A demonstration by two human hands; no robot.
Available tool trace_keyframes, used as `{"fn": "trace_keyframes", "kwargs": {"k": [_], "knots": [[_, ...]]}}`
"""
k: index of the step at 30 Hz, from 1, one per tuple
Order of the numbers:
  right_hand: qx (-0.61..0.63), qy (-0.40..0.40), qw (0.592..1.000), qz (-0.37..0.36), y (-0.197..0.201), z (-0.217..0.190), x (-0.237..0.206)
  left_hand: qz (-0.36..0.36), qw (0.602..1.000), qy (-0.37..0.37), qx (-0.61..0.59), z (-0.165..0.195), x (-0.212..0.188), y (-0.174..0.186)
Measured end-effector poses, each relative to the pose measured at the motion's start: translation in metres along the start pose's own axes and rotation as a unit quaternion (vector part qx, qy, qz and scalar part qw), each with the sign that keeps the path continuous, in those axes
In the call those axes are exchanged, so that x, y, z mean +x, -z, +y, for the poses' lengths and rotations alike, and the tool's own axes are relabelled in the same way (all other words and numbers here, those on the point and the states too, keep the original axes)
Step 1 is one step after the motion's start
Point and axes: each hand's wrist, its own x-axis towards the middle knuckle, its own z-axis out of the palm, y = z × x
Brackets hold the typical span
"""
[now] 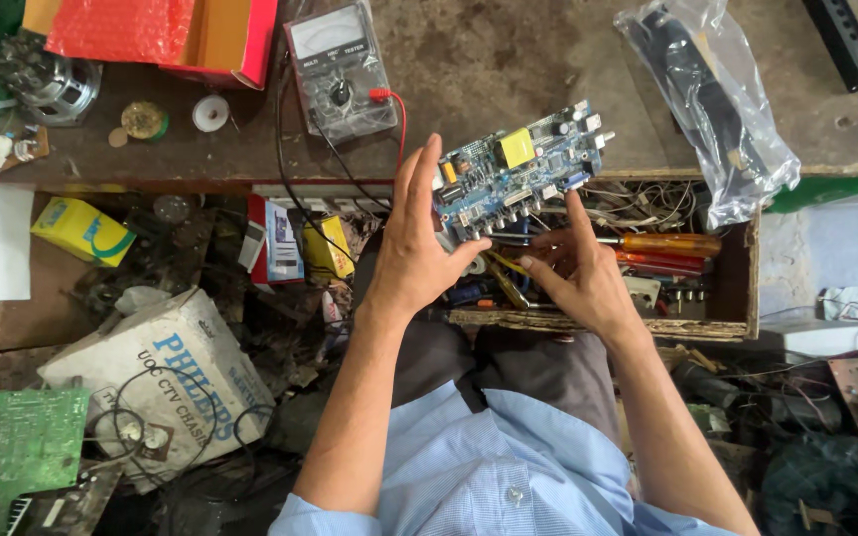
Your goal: The person holds a circuit board and uses a multimeter to test various points on the board. They rotate the board to access different areas and move the multimeter probes across components while seated at a cluttered workbench.
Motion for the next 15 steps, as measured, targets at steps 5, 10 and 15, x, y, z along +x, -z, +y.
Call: {"fn": "trace_keyframes", "kwargs": {"k": [5, 10, 15], "knots": [[0.023, 0.009, 1.0, -0.008, 0.001, 0.004, -0.001, 0.007, 1.0, -0.009, 0.014, 0.006, -0.002, 0.002], [0.026, -0.01, 0.999, -0.028, 0.003, 0.002, -0.001, -0.005, 1.0, 0.009, -0.01, 0.004, -0.006, 0.004], [0.02, 0.007, 0.999, -0.034, 0.005, -0.002, 0.001, -0.013, 1.0, -0.009, -0.022, 0.0, -0.01, 0.006]]}}
